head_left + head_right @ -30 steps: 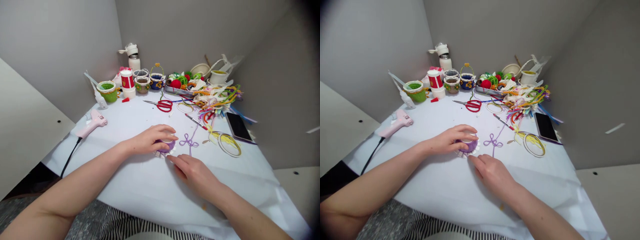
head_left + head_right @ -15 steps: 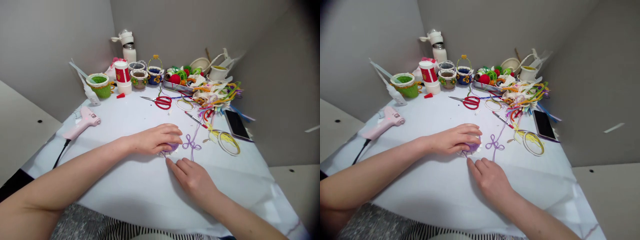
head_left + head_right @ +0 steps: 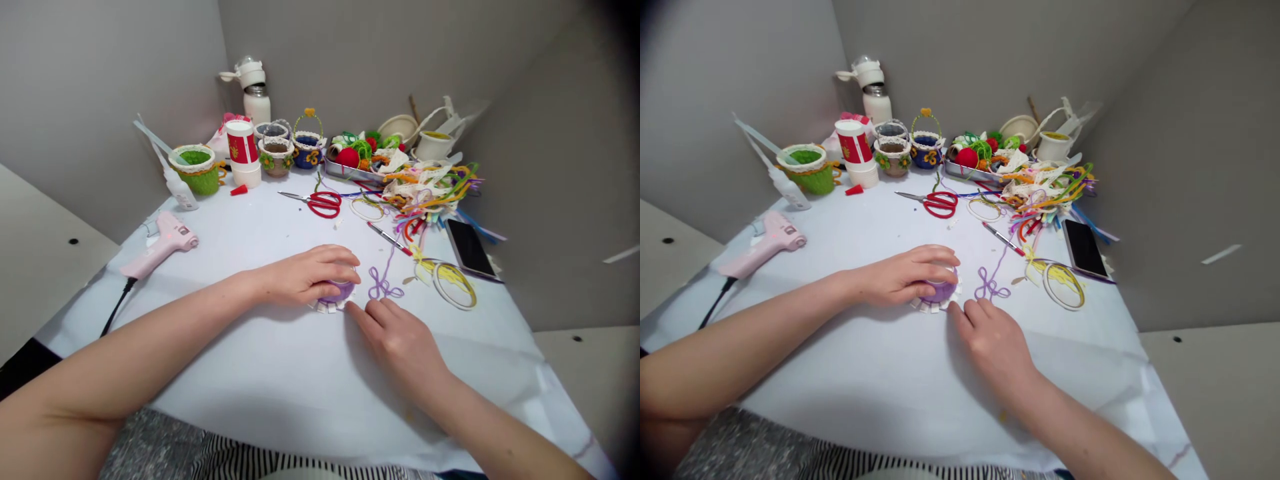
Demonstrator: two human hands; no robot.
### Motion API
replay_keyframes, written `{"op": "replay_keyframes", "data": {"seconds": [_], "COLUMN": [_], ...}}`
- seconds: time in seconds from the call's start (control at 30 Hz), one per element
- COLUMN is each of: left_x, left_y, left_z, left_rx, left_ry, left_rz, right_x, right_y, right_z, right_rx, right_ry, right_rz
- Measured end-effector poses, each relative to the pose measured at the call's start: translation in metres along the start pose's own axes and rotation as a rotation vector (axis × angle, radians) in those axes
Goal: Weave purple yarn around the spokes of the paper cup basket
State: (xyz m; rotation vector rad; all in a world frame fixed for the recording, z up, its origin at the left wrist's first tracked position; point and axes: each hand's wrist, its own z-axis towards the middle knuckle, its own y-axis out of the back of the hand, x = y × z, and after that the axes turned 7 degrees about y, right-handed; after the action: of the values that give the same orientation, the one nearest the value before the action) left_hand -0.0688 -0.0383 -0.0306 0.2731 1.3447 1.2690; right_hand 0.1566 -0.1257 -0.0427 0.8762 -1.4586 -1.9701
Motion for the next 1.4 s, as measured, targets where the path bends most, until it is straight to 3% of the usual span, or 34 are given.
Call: {"op": "replay_keyframes", "data": {"seconds": [0.17,0.3,0.57,0.63,0.73,0.9,1.17,1.4], "left_x": [0.003,0.005,-0.004,-0.007,-0.012,-0.013,0.0,0.005], "left_y": [-0.002,-0.002,-0.01,-0.008,0.0,0.007,-0.008,-0.011], "left_z": [-0.001,-0.003,-0.004,-0.004,-0.005,-0.007,-0.009,-0.01], "left_rx": [-0.018,-0.032,-0.193,-0.188,-0.106,-0.023,-0.148,-0.167], "left_ry": [-0.004,0.023,0.21,0.22,0.194,0.164,0.113,0.079], "left_rz": [0.028,0.058,0.105,0.06,-0.008,0.042,-0.028,-0.009], "right_x": [-0.021,-0.034,-0.036,-0.037,-0.036,-0.03,-0.017,-0.01], "right_y": [-0.007,-0.018,-0.024,-0.023,-0.022,-0.019,-0.014,-0.012], "right_z": [0.018,0.027,0.02,0.018,0.015,0.011,0.005,0.001], "right_rx": [0.041,-0.057,-0.165,-0.22,-0.268,-0.237,-0.191,-0.126], "right_ry": [-0.196,-0.288,-0.273,-0.264,-0.21,-0.099,0.033,0.142], "right_rz": [0.307,0.448,0.665,0.692,0.71,0.702,0.539,0.345]}}
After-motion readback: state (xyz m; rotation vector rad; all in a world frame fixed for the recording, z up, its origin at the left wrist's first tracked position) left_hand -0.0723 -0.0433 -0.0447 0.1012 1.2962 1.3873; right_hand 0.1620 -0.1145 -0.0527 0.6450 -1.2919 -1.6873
